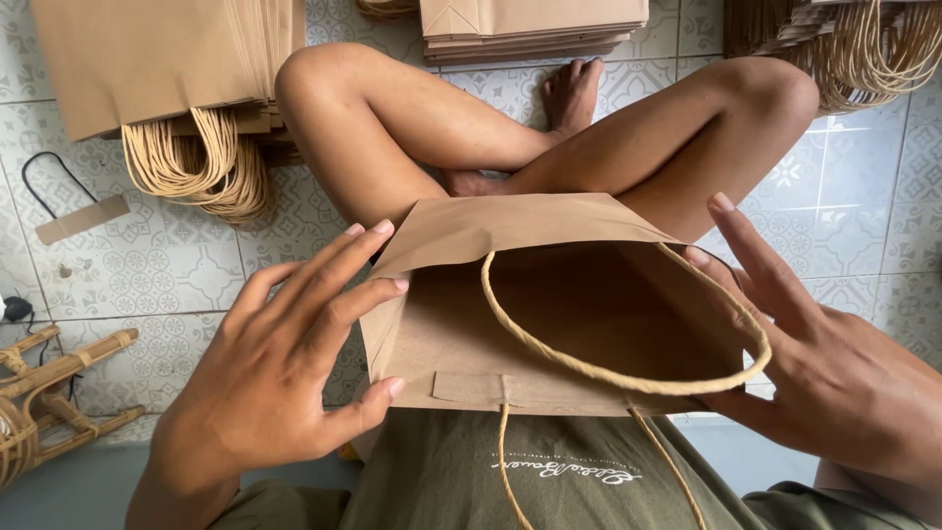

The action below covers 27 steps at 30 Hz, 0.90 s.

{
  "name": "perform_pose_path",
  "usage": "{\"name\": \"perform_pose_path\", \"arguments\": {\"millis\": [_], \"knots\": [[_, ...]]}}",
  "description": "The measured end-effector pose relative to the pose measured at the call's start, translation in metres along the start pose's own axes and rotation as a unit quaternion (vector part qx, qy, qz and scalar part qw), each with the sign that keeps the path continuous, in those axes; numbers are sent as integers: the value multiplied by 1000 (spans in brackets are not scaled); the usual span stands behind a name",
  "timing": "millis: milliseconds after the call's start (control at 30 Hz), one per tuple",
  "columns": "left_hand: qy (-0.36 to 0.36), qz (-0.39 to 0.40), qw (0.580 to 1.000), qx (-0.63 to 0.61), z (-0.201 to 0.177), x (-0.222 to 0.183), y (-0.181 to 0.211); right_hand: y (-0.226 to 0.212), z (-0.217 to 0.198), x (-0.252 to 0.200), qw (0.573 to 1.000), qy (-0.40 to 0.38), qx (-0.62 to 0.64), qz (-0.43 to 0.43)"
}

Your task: The person sits cross-legged on a tiled floor and assembles flat brown paper bags by folding the bottom flaps to create a base, then inserting and securing the twisted paper handles. The person repeats this process for several bags, stacking the finished ones nearby.

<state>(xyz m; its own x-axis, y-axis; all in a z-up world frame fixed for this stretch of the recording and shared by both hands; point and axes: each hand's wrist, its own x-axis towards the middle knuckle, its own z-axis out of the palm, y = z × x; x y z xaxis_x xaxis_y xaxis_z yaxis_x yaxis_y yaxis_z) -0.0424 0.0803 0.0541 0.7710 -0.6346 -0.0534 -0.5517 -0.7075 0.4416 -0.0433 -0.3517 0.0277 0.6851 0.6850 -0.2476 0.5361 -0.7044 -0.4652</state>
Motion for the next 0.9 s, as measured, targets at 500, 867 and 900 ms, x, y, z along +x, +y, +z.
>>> {"name": "perform_pose_path", "arguments": {"millis": [500, 867, 900], "knots": [[192, 135, 950, -206, 78, 33, -49, 60, 42, 42, 919, 176, 296, -192], [244, 44, 925, -288, 157, 53, -70, 69, 128, 72, 776, 410, 452, -157], [258, 18, 923, -285, 171, 55, -77, 73, 139, 78, 744, 417, 499, -152]]}}
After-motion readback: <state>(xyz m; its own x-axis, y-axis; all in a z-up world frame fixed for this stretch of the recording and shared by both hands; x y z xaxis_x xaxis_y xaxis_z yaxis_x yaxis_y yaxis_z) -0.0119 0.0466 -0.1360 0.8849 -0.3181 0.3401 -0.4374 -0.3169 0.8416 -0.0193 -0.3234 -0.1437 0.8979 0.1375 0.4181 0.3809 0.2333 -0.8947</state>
